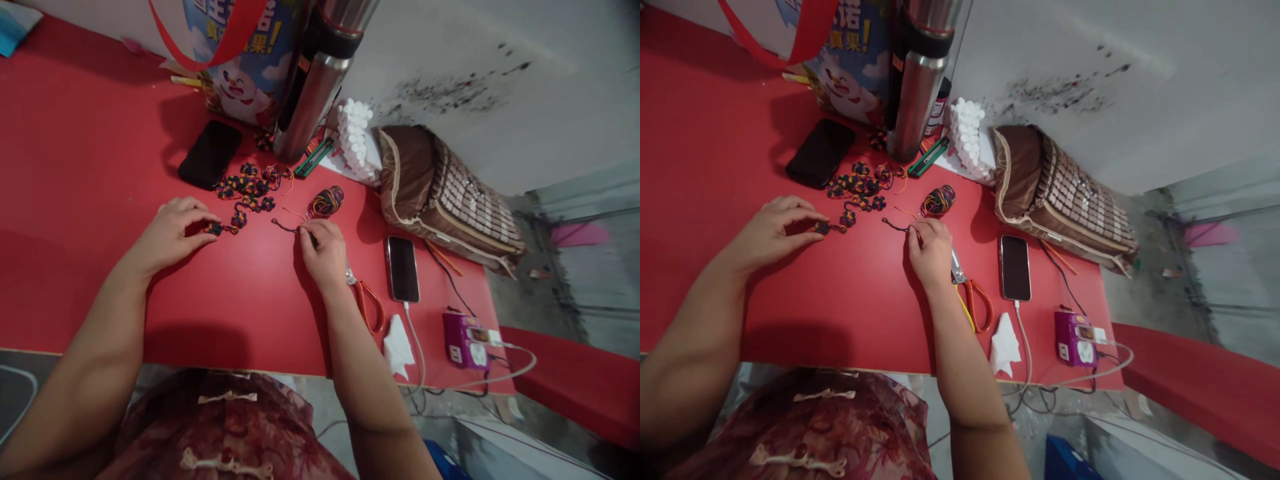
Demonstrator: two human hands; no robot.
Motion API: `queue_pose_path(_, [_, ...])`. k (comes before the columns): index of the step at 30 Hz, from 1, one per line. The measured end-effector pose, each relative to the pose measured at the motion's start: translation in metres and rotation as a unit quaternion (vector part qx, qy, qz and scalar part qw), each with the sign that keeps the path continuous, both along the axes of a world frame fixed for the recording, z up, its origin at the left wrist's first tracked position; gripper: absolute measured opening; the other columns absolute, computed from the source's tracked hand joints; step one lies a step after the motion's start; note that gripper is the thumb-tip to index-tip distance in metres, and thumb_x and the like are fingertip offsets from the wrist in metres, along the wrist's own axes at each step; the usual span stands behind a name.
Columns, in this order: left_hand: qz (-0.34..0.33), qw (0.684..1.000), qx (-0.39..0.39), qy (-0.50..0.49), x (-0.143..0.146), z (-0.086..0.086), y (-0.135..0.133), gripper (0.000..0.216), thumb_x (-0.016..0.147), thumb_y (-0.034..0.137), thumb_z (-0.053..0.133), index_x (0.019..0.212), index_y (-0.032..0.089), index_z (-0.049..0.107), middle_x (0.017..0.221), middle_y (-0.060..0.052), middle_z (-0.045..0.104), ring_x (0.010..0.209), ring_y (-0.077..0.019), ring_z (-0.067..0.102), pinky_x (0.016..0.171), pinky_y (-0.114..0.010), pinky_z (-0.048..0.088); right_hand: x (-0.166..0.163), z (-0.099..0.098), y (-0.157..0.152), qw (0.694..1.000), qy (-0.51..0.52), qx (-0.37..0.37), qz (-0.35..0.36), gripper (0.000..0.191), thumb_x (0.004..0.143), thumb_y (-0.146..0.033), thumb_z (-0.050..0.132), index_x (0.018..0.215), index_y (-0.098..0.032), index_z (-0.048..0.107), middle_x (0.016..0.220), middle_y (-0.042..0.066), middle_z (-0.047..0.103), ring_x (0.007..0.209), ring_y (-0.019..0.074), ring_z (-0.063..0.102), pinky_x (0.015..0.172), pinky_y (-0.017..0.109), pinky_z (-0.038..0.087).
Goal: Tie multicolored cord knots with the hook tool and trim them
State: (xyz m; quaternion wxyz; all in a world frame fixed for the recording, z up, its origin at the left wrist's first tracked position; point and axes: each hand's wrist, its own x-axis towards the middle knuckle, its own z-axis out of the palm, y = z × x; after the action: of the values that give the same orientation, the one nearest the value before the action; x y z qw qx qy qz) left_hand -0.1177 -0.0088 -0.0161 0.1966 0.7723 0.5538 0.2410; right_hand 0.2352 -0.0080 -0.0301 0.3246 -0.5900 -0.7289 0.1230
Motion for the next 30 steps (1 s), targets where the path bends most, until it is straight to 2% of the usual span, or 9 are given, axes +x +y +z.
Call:
queue_pose_path(3, [0.006, 1.0, -0.002, -0.002, 0.003, 0.003, 0.002, 0.01, 0.096, 0.037, 0.078, 0.101, 0.029, 0.082, 0.108, -0.009, 0.079, 0.107, -0.0333, 0.073, 0.107, -0.053, 0.058, 0.001, 0.0, 0.001, 1.0, 0.003, 0.001, 0.006, 0.028, 0.11, -0.034, 0.062, 0.104, -0.024, 0.088, 0.12, 0.016, 0.09, 0.117, 0.0358, 0.08, 0.107, 0.057, 0.063])
queue_pose_path(7, [0.001, 1.0, 0.029, -0.007, 0.008, 0.003, 0.003, 0.013, 0.095, 0.034, 0.085, 0.099, 0.027, 0.076, 0.106, -0.009, 0.078, 0.105, -0.0331, 0.072, 0.101, -0.05, 0.058, 0.002, 0.0, 0.001, 1.0, 0.009, -0.001, 0.01, 0.028, 0.111, -0.035, 0.062, 0.103, -0.024, 0.087, 0.119, 0.016, 0.09, 0.117, 0.0356, 0.081, 0.108, 0.057, 0.063])
queue_pose_path(13, [0.164, 0.986, 0.042, -0.008, 0.008, 0.003, 0.003, 0.029, 0.088, 0.023, 0.094, 0.108, 0.023, 0.073, 0.113, -0.009, 0.073, 0.096, -0.0265, 0.07, 0.093, -0.044, 0.063, 0.001, -0.001, 0.001, 1.0, 0.011, 0.003, 0.009, 0.027, 0.109, -0.033, 0.063, 0.103, -0.024, 0.087, 0.119, 0.016, 0.09, 0.117, 0.0361, 0.081, 0.108, 0.058, 0.063])
queue_pose_path(15, [0.169, 0.983, 0.069, -0.024, 0.006, 0.005, 0.001, 0.032, 0.09, 0.02, 0.092, 0.116, 0.022, 0.074, 0.12, -0.009, 0.074, 0.102, -0.0263, 0.072, 0.1, -0.046, 0.064, 0.001, -0.001, 0.001, 1.0, 0.011, 0.002, 0.01, 0.027, 0.11, -0.033, 0.062, 0.103, -0.024, 0.087, 0.119, 0.016, 0.09, 0.117, 0.0358, 0.081, 0.108, 0.058, 0.063])
queue_pose_path(17, [0.168, 0.978, 0.122, -0.039, 0.006, 0.007, -0.001, 0.017, 0.099, 0.02, 0.081, 0.116, 0.022, 0.076, 0.118, -0.008, 0.075, 0.106, -0.0259, 0.073, 0.108, -0.048, 0.063, 0.001, 0.0, 0.001, 1.0, 0.01, 0.001, 0.011, 0.027, 0.11, -0.033, 0.062, 0.103, -0.024, 0.087, 0.118, 0.016, 0.09, 0.117, 0.036, 0.081, 0.107, 0.058, 0.063])
queue_pose_path(21, [0.215, 0.967, 0.127, -0.05, 0.019, 0.002, 0.001, 0.018, 0.107, 0.031, 0.075, 0.119, 0.019, 0.079, 0.112, -0.009, 0.073, 0.095, -0.0233, 0.071, 0.102, -0.045, 0.064, 0.001, -0.001, 0.002, 1.0, 0.008, 0.002, 0.015, 0.029, 0.11, -0.034, 0.061, 0.104, -0.023, 0.087, 0.118, 0.017, 0.09, 0.116, 0.0361, 0.081, 0.106, 0.057, 0.063])
queue_pose_path(23, [0.193, 0.975, 0.096, -0.043, 0.029, -0.004, 0.006, 0.027, 0.102, 0.035, 0.083, 0.124, 0.02, 0.081, 0.12, -0.011, 0.073, 0.107, -0.0276, 0.074, 0.108, -0.046, 0.062, 0.001, -0.001, 0.002, 1.0, 0.008, 0.003, 0.012, 0.028, 0.11, -0.034, 0.061, 0.103, -0.024, 0.087, 0.118, 0.016, 0.09, 0.116, 0.0355, 0.081, 0.106, 0.057, 0.063])
queue_pose_path(26, [0.139, 0.986, 0.085, -0.013, 0.037, -0.013, 0.012, 0.015, 0.106, 0.029, 0.071, 0.112, 0.024, 0.084, 0.114, -0.011, 0.074, 0.114, -0.0324, 0.075, 0.107, -0.047, 0.062, 0.001, -0.002, 0.003, 1.0, 0.011, 0.003, 0.008, 0.028, 0.11, -0.034, 0.062, 0.102, -0.025, 0.087, 0.116, 0.015, 0.09, 0.115, 0.035, 0.082, 0.106, 0.056, 0.063])
queue_pose_path(30, [0.128, 0.989, 0.071, -0.038, 0.036, -0.016, 0.017, 0.019, 0.103, 0.024, 0.07, 0.114, 0.026, 0.085, 0.114, -0.01, 0.076, 0.101, -0.0283, 0.075, 0.098, -0.045, 0.064, 0.002, -0.002, 0.004, 1.0, 0.018, 0.016, 0.012, 0.03, 0.109, -0.035, 0.06, 0.1, -0.024, 0.087, 0.114, 0.015, 0.09, 0.111, 0.0349, 0.082, 0.104, 0.056, 0.064])
